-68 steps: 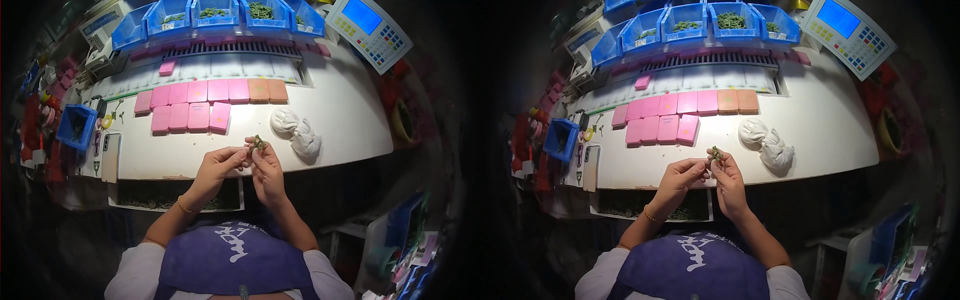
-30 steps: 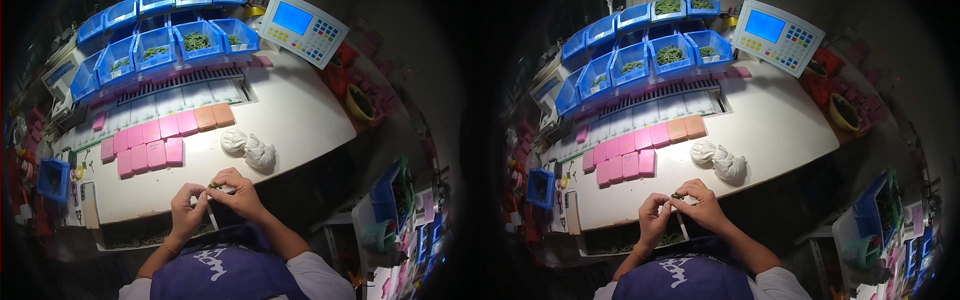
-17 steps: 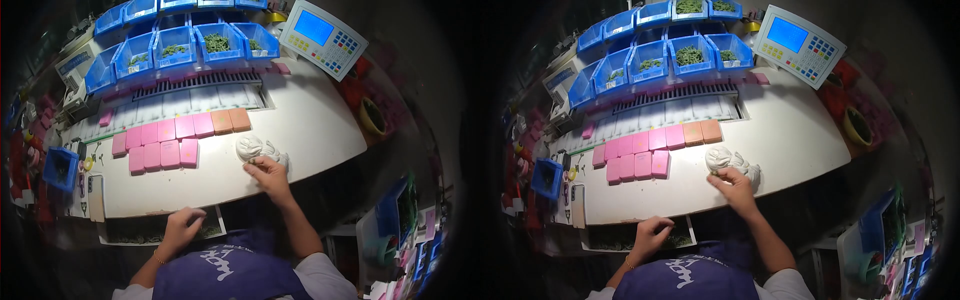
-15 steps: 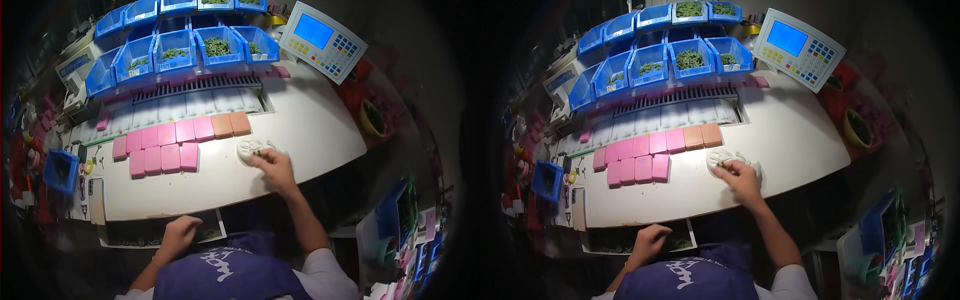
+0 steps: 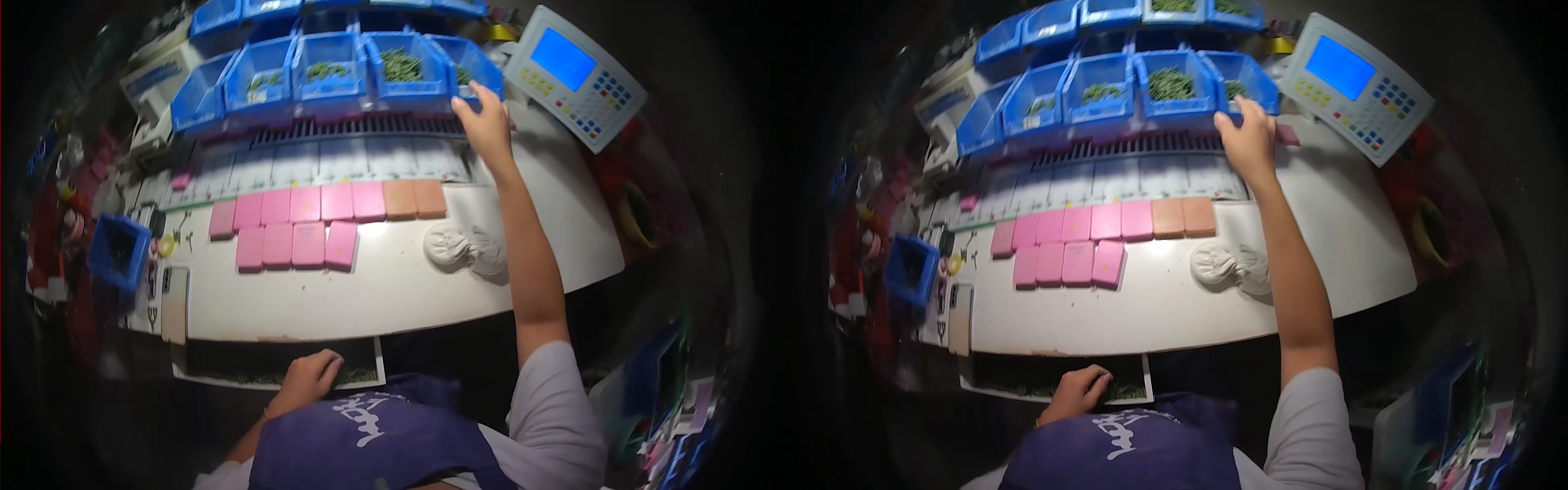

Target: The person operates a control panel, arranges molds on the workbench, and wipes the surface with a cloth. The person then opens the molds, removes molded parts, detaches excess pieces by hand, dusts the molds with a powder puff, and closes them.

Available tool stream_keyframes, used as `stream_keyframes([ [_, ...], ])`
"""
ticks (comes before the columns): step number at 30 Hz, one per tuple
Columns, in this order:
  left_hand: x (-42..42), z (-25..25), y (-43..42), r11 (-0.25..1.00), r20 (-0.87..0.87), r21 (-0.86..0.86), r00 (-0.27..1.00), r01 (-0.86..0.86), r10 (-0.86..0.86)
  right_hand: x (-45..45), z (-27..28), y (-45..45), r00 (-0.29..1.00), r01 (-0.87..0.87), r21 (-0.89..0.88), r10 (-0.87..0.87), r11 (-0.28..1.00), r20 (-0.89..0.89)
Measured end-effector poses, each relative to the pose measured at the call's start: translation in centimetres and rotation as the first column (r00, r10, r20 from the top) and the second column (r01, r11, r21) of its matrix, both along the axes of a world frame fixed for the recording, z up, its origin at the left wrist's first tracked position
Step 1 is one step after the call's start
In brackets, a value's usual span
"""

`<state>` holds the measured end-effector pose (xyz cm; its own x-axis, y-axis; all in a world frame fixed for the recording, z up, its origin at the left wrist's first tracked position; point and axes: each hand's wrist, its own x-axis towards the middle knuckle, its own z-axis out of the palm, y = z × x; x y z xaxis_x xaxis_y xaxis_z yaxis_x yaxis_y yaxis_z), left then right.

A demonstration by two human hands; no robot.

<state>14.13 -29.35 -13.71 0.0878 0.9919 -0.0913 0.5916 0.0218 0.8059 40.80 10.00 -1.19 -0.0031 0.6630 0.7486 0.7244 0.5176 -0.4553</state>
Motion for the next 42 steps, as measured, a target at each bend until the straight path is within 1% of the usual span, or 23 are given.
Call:
stream_keyframes([
  [1,0.0,0.2,0.0,0.999,-0.001,0.012,0.999,0.038,-0.038,-0.8,-1.6,-2.3,0.974,-0.225,-0.149,0.223,0.963,-0.033],
  [2,0.0,0.5,0.0,0.997,-0.007,0.024,0.997,0.078,-0.078,-1.5,-3.1,-4.6,0.900,-0.435,-0.281,0.424,0.855,-0.105],
  [4,0.0,0.2,-0.1,0.994,0.061,0.049,0.993,0.095,-0.098,-4.7,-6.4,-11.2,0.882,-0.460,-0.328,0.468,0.825,-0.061],
  [6,-0.2,0.0,-0.3,0.984,0.006,0.084,0.987,0.158,-0.159,-7.4,-8.9,-15.0,0.798,-0.549,-0.287,0.594,0.785,0.100],
  [8,-0.3,-0.2,-0.7,0.969,-0.061,0.110,0.975,0.221,-0.215,-9.4,-9.6,-17.8,0.761,-0.537,-0.347,0.619,0.769,0.195],
  [9,-0.2,-0.1,-1.0,0.961,-0.086,0.120,0.967,0.251,-0.242,-10.2,-10.4,-18.3,0.766,-0.521,-0.281,0.587,0.806,0.261],
  [14,0.0,0.4,-1.7,0.936,-0.164,0.160,0.943,0.314,-0.289,-10.2,-9.6,-20.5,0.823,-0.476,-0.457,0.564,0.751,0.068],
  [16,-0.3,0.5,-1.4,0.973,0.163,0.040,0.959,0.228,-0.232,-9.1,-9.4,-22.1,0.828,-0.504,-0.498,0.558,0.706,-0.046],
  [17,-0.3,0.5,-1.0,0.979,0.318,-0.032,0.931,0.199,-0.179,-8.8,-8.9,-23.9,0.789,-0.613,-0.602,0.438,0.512,-0.430],
  [18,0.6,1.6,-0.3,0.998,0.527,0.043,0.848,0.042,-0.058,-8.5,-8.1,-25.3,0.602,-0.794,-0.523,0.282,0.309,-0.747],
  [19,0.4,2.4,0.5,0.993,0.460,0.111,0.888,-0.044,-0.012,-8.1,-7.4,-26.6,0.346,-0.930,-0.337,0.037,0.144,-0.938],
  [20,0.0,2.6,1.0,0.984,0.530,-0.153,0.832,-0.096,0.164,-7.7,-6.8,-27.7,0.066,-0.996,-0.081,-0.252,0.049,-0.965],
  [21,0.8,2.7,2.2,0.987,0.769,-0.066,0.622,-0.150,0.146,-8.1,-6.4,-28.9,0.064,-0.995,-0.085,-0.294,0.060,-0.954],
  [22,1.0,2.6,3.0,0.992,0.793,-0.026,0.602,-0.121,0.094,-8.1,-7.0,-29.9,0.084,-0.992,-0.109,-0.321,0.063,-0.943],
  [24,1.7,3.2,4.3,0.982,0.720,0.156,0.693,-0.102,-0.043,-7.7,-9.5,-30.9,-0.106,-0.994,0.109,-0.350,0.009,-0.931],
  [26,2.0,3.3,5.1,0.946,0.602,0.307,0.791,-0.107,-0.106,-7.7,-9.7,-31.4,0.233,-0.960,-0.252,-0.148,0.122,-0.961],
  [27,2.0,3.2,5.3,0.921,0.531,0.376,0.839,-0.106,-0.120,-7.7,-9.5,-31.5,0.404,-0.890,-0.407,-0.059,0.205,-0.913],
  [30,2.0,3.9,5.5,0.916,0.418,0.386,0.906,-0.109,-0.069,-6.4,-7.9,-31.5,0.421,-0.891,-0.405,0.039,0.204,-0.906],
  [31,2.1,3.8,5.4,0.917,0.388,0.389,0.919,-0.090,-0.074,-6.2,-8.8,-31.4,0.503,-0.856,-0.461,0.173,0.233,-0.847],
  [35,2.5,3.7,5.2,0.895,0.287,0.442,0.955,-0.064,-0.074,-7.1,-8.1,-31.9,0.611,-0.791,-0.542,0.323,0.282,-0.723],
  [38,2.8,3.7,5.1,0.881,0.279,0.465,0.959,-0.082,-0.057,-7.7,-8.7,-32.2,0.661,-0.747,-0.527,0.364,0.405,-0.656],
  [41,3.1,3.5,5.2,0.869,0.313,0.485,0.947,-0.094,-0.071,-7.9,-8.9,-31.9,0.501,-0.826,-0.418,0.154,0.378,-0.852],
  [42,3.2,3.3,5.3,0.862,0.325,0.497,0.943,-0.101,-0.077,-7.8,-9.0,-31.7,0.565,-0.788,-0.457,0.190,0.413,-0.803],
])
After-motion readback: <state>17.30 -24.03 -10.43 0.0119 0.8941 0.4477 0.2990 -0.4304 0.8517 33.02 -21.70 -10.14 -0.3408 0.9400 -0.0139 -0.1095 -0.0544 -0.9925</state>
